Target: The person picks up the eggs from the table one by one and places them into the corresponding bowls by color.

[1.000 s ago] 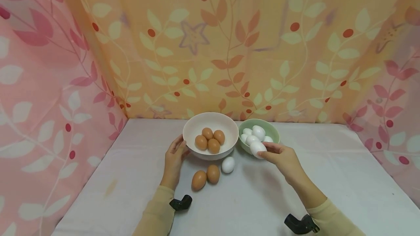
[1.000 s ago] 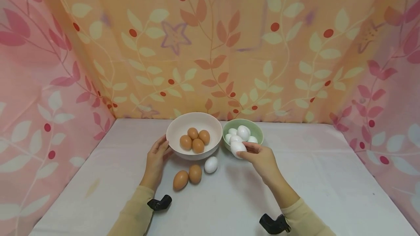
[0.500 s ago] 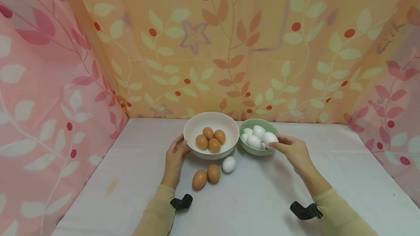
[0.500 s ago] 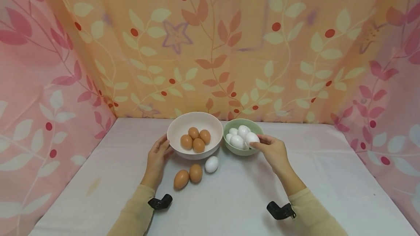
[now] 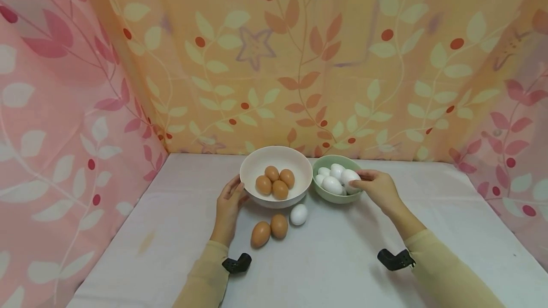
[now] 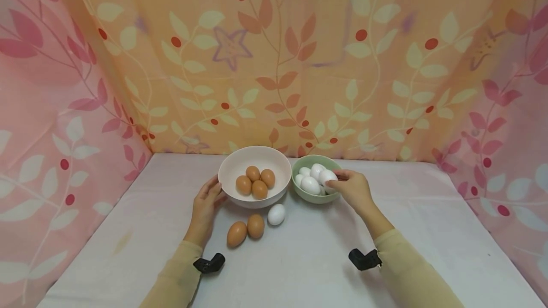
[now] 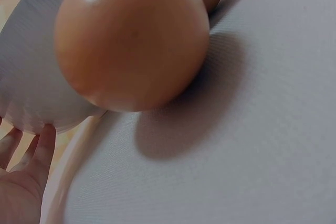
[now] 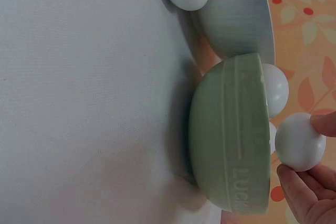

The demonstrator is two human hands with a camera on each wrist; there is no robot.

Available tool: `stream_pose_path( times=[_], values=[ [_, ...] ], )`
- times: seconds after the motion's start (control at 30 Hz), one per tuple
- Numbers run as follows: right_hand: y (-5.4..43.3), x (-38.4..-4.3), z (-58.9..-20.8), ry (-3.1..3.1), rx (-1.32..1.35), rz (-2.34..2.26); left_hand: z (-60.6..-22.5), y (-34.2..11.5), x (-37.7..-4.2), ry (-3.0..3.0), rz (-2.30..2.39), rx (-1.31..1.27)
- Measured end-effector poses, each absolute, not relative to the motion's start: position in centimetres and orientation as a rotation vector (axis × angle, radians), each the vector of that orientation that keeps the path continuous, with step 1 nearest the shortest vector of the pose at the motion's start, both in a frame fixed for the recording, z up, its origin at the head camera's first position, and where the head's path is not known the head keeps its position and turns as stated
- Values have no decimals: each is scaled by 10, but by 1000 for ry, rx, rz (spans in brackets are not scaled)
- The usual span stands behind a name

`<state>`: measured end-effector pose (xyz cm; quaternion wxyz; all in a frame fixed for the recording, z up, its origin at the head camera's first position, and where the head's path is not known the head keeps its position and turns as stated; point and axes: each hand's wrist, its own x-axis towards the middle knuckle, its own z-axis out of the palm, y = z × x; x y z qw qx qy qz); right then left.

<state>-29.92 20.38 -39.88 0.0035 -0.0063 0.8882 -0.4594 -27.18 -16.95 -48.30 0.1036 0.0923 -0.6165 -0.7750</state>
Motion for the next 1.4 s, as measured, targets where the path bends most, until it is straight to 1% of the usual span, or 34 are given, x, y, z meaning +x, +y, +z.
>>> stream_pose_path(
  times=[0.43, 0.73, 0.9, 1.03, 1.2, 1.4],
  values=[
    [205, -303, -403, 2787, -40, -1364, -482, -169, -271, -1832, -2286, 285],
    [200, -304, -405, 2900, -113, -1239, -485, -171, -273, -1816, -2288, 269],
    [202, -301, -404, 2935, -111, -1235, -485, -171, -273, -1806, -2295, 268],
    [199, -288, -399, 2916, -73, -1396, -485, -169, -273, -1812, -2293, 269],
    [181, -259, -396, 2801, -2, -1655, -484, -169, -272, -1809, -2294, 266],
    [154, -239, -407, 2636, -131, -1819, -485, -171, -273, -1792, -2303, 261]
  ],
)
